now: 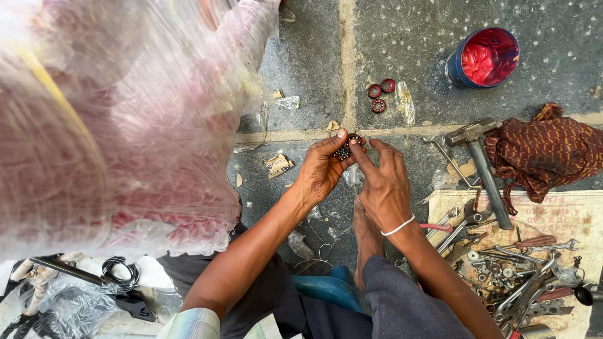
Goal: The person manipulates small metal bearings and bicycle hub components by hand on the floor, picking up the bearings and placing them into a circular metal housing.
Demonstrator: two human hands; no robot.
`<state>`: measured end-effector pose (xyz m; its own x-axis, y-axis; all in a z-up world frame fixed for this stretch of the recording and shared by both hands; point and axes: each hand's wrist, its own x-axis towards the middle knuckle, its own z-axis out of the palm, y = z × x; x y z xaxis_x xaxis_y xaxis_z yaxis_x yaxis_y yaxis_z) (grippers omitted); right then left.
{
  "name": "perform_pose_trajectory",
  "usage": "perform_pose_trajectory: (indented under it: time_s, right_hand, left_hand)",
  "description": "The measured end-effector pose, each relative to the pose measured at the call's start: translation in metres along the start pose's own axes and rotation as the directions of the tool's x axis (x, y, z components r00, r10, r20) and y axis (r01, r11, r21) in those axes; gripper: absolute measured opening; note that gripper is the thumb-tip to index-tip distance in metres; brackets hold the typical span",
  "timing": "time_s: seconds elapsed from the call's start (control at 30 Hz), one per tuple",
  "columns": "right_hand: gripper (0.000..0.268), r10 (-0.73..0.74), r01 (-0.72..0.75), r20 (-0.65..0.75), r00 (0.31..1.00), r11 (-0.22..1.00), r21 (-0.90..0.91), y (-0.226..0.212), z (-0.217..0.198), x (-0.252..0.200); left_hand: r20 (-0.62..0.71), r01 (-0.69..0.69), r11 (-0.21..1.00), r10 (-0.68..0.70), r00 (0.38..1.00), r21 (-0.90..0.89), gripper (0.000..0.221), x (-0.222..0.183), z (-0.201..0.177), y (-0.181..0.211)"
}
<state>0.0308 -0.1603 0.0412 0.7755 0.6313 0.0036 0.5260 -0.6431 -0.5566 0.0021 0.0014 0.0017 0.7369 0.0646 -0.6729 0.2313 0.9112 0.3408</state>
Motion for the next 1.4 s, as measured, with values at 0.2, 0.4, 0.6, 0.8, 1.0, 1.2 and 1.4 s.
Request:
perform_pose_trajectory:
  time_s: [0.2, 0.4, 0.6, 0.8, 1.0, 1.2, 1.4]
  right_hand:
    - [0.080, -0.057, 0.062, 0.034, 0.998, 0.984, -0.169, 0.004, -0.004, -0.002]
    - [0.081, -0.015, 0.017, 0.014, 1.000, 0.987, -0.160, 0.000, -0.001, -0.006]
    - [0.078, -0.012, 0.015, 0.025, 1.000, 0.992, -0.126, -0.004, 0.009, -0.005]
    - [0.081, -0.074, 0.090, 0.093, 0.993, 0.980, -0.180, 0.009, 0.001, -0.006]
    - [0.081, 0.001, 0.005, 0.051, 0.999, 0.993, -0.117, 0.014, 0.006, -0.010]
    - [0.078, 0.014, -0.010, 0.066, 0.998, 0.997, -0.070, 0.009, 0.019, -0.009]
    - [0.077, -0.003, 0.000, 0.045, 0.999, 0.998, 0.069, 0.013, 0.016, -0.004]
  left_hand:
    - [-0.007, -0.009, 0.998, 0.009, 1.000, -0.069, 0.023, 0.001, -0.003, -0.001]
    - [-0.027, -0.018, 1.000, 0.017, 0.999, -0.007, 0.022, 0.002, -0.005, -0.002]
    - [-0.020, -0.057, 0.996, 0.058, 0.998, 0.070, 0.025, 0.002, -0.005, -0.003]
    - [-0.030, -0.074, 0.993, 0.077, 0.997, 0.095, 0.027, 0.007, -0.014, -0.003]
    - [-0.052, -0.069, 0.989, 0.076, 0.996, 0.131, 0.025, 0.007, -0.012, -0.007]
    - [-0.061, -0.074, 0.992, 0.080, 0.995, 0.105, 0.026, 0.003, -0.009, 0.001]
    - [-0.047, -0.088, 0.991, 0.093, 0.995, 0.097, 0.028, 0.005, -0.013, -0.002]
